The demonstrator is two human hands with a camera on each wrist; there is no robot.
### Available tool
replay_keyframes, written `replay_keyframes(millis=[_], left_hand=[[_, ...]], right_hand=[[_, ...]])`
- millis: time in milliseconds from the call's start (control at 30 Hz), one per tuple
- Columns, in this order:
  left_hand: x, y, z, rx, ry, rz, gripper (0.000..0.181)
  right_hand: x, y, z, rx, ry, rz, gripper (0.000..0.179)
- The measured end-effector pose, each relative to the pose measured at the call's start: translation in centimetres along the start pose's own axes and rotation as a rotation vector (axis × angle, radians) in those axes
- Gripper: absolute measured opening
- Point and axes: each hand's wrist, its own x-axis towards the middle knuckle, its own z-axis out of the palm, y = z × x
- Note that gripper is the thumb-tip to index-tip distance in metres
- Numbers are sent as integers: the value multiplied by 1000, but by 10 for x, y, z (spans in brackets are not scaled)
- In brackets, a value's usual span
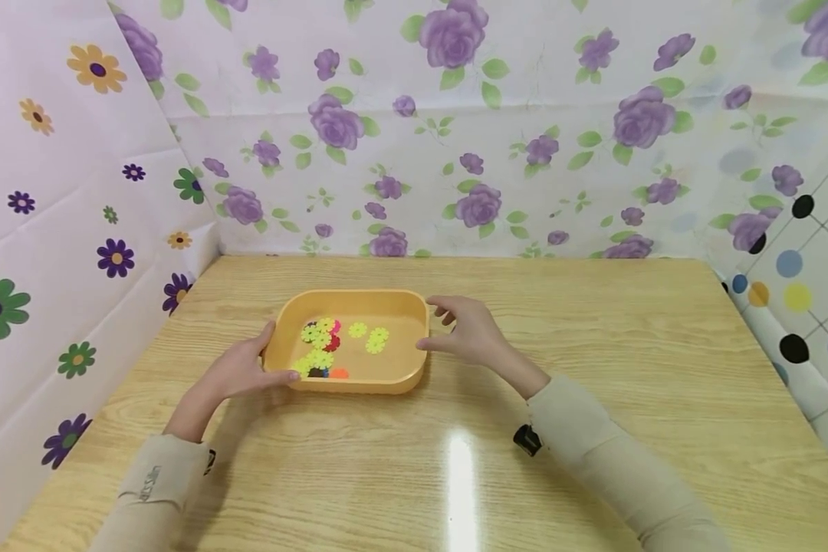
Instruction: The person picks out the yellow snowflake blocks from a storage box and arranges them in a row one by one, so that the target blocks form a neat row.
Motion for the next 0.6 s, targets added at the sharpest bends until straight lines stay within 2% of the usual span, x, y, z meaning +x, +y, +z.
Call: replay_keyframes(millis=[367,600], left_hand=[[4,-2,-1,21,-35,-11,117],[5,1,-3,-23,-78,-44,118]], right_hand=[[26,-15,13,47,-66,20,68],[43,-15,25,50,-128,97,62]])
